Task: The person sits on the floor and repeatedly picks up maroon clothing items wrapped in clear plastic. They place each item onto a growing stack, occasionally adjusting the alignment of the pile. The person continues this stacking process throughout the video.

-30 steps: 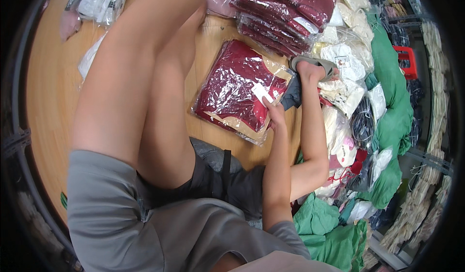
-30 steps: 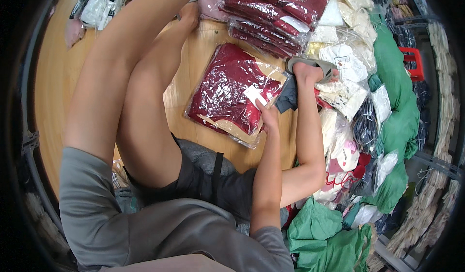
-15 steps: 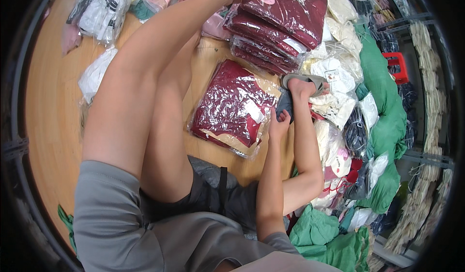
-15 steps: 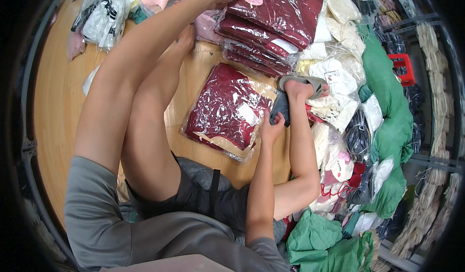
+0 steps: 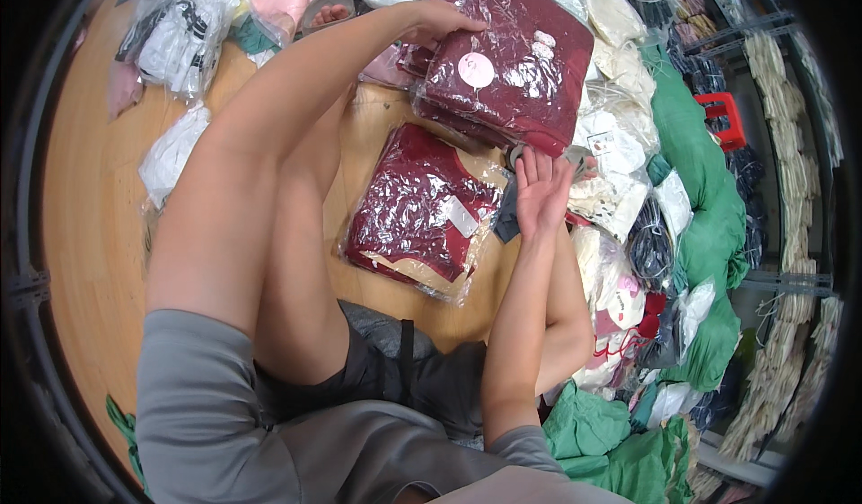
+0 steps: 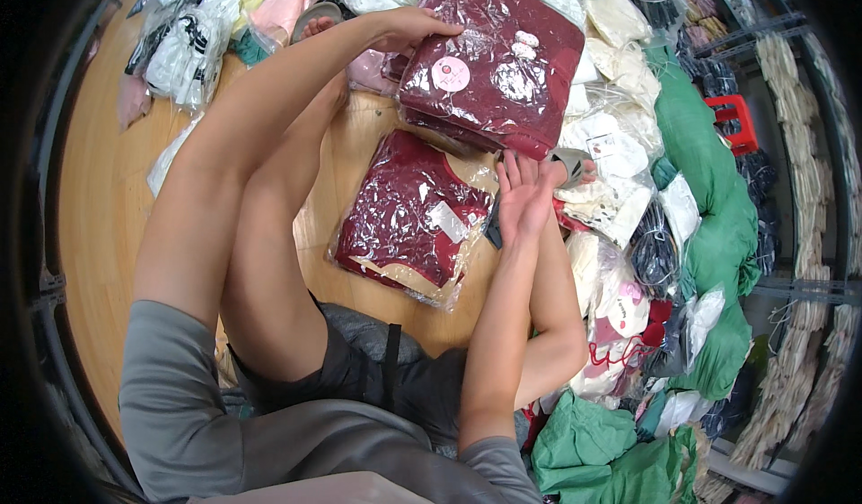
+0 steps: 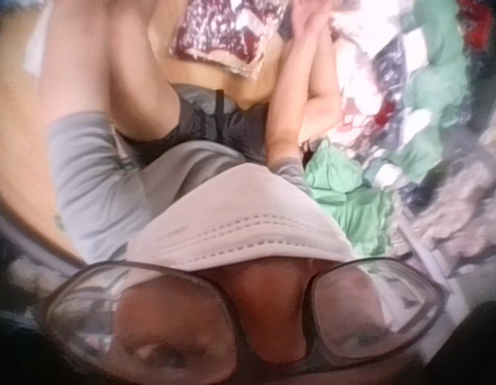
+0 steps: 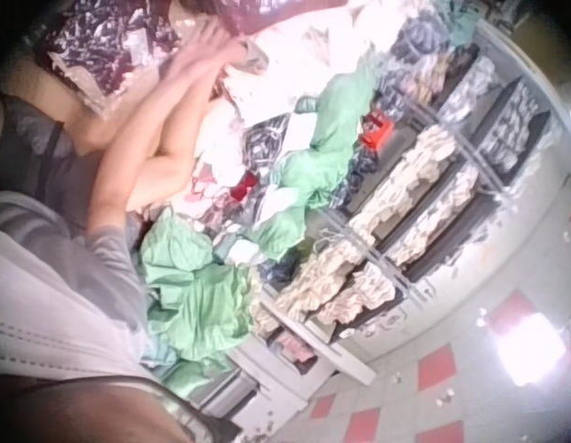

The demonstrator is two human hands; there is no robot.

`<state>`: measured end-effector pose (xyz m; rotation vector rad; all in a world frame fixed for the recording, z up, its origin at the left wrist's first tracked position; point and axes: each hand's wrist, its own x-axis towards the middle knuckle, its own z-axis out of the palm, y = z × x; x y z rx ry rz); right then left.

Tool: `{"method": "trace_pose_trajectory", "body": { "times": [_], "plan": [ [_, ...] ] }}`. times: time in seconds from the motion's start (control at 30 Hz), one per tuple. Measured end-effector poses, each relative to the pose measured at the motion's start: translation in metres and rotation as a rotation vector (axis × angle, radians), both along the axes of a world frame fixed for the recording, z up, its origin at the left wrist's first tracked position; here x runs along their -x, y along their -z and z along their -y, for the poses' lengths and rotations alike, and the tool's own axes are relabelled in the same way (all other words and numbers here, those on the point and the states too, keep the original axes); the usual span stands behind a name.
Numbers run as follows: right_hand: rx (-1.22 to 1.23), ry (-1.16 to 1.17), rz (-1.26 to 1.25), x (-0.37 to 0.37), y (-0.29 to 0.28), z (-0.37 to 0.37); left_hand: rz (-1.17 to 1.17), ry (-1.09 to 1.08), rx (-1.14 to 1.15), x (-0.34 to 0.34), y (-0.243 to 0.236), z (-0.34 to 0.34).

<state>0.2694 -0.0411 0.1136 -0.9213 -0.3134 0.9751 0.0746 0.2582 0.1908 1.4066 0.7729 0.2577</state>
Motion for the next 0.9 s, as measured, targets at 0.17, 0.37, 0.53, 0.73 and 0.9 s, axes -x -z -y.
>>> {"method": "trace_pose_trajectory", "body": {
  "times": [0.17,0.37,0.53,0.73,0.9],
  "plan": [
    [-0.135,-0.194,-0.24,-0.018,-0.018,0.001,0.043,0.217,0.056,0.01,-0.011,-0.002],
    [0.008,-0.131,-0.028,-0.052,0.004,0.005,0.108,0.059,0.054,-0.007,0.009,-0.011],
    [0.209,-0.25,0.112,-0.019,-0.026,0.004,0.162,-0.003,0.064,-0.002,0.015,-0.016],
    [0.18,-0.444,-0.107,-0.007,0.013,0.058,0.18,-0.04,0.012,-0.014,0.017,-0.02],
    [0.647,-0.504,0.019,0.023,0.105,0.134,0.186,-0.066,-0.025,-0.026,0.021,-0.024]
  ]
}}
